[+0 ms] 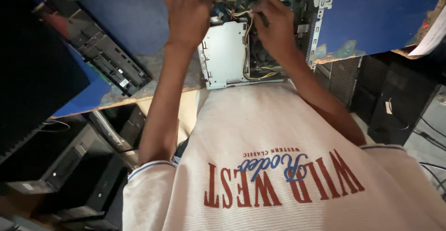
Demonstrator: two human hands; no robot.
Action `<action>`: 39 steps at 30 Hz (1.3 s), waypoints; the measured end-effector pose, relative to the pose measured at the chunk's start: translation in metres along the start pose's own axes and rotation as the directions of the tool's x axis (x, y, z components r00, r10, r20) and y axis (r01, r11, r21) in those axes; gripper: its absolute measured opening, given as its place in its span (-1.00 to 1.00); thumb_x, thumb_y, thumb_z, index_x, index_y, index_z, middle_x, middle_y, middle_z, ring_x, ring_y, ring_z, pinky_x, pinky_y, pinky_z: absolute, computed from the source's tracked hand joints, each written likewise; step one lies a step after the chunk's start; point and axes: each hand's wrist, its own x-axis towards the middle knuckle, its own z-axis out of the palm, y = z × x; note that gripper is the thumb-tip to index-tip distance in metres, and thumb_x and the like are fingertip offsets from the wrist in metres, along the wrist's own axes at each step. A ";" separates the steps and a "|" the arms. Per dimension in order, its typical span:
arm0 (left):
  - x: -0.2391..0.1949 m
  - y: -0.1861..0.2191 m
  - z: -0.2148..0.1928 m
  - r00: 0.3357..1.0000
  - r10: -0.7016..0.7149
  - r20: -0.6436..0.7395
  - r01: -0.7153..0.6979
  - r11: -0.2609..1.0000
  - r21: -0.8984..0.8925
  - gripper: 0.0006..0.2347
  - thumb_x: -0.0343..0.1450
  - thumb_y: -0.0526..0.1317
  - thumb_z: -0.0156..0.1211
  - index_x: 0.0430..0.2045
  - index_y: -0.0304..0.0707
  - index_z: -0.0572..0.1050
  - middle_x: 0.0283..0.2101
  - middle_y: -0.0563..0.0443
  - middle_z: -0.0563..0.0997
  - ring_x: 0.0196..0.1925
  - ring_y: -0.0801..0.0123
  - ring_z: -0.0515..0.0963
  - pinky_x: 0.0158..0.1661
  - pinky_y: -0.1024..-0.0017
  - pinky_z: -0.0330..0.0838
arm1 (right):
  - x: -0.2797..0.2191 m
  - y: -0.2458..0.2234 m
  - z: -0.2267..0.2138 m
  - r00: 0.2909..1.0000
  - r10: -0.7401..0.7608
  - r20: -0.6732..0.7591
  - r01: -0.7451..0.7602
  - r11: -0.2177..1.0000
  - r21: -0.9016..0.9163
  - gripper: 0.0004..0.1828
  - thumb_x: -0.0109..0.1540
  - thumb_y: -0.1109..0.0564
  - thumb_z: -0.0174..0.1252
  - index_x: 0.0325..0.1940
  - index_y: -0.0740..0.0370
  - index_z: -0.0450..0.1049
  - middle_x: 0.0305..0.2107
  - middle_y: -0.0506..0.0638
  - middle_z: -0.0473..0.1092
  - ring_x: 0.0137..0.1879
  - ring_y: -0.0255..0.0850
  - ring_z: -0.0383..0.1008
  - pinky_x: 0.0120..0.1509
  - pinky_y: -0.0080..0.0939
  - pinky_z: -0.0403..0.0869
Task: The person installs a hard drive into a computer case, connects the necessary cables, and then secures the side panel to close the case.
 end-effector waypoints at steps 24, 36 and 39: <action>-0.015 0.023 0.013 0.971 -0.229 -0.072 0.238 0.958 0.159 -0.94 0.36 -0.43 0.19 -0.42 -0.31 0.58 0.34 -0.07 0.39 0.48 -0.20 0.14 0.40 -0.39 -0.26 | -0.011 0.052 0.023 0.965 0.249 0.082 -0.262 0.935 0.238 -0.79 0.39 0.25 0.27 0.08 0.39 0.54 -0.18 0.12 0.56 -0.05 -0.14 0.63 0.01 -0.18 0.55; 0.007 0.028 -0.017 0.958 -0.272 0.089 0.284 0.941 -0.185 -0.80 0.34 -0.39 0.24 -0.18 -0.24 0.62 -0.03 -0.10 0.60 0.22 0.02 0.41 0.12 -0.17 0.11 | -0.009 0.084 0.061 0.869 0.479 0.124 -0.494 0.831 0.255 -0.81 0.30 0.25 0.27 0.00 0.32 0.61 -0.34 0.04 0.59 -0.28 -0.33 0.55 -0.17 -0.29 0.49; 0.019 0.038 -0.007 0.941 -0.324 0.094 0.332 0.940 -0.082 -0.80 0.41 -0.12 0.37 -0.45 -0.29 0.61 -0.30 -0.21 0.64 0.05 -0.06 0.43 -0.07 -0.24 0.08 | -0.008 0.080 0.054 0.898 0.427 0.111 -0.441 0.867 0.230 -0.75 0.29 0.30 0.18 0.06 0.33 0.58 -0.25 0.10 0.61 -0.17 -0.24 0.61 -0.06 -0.25 0.54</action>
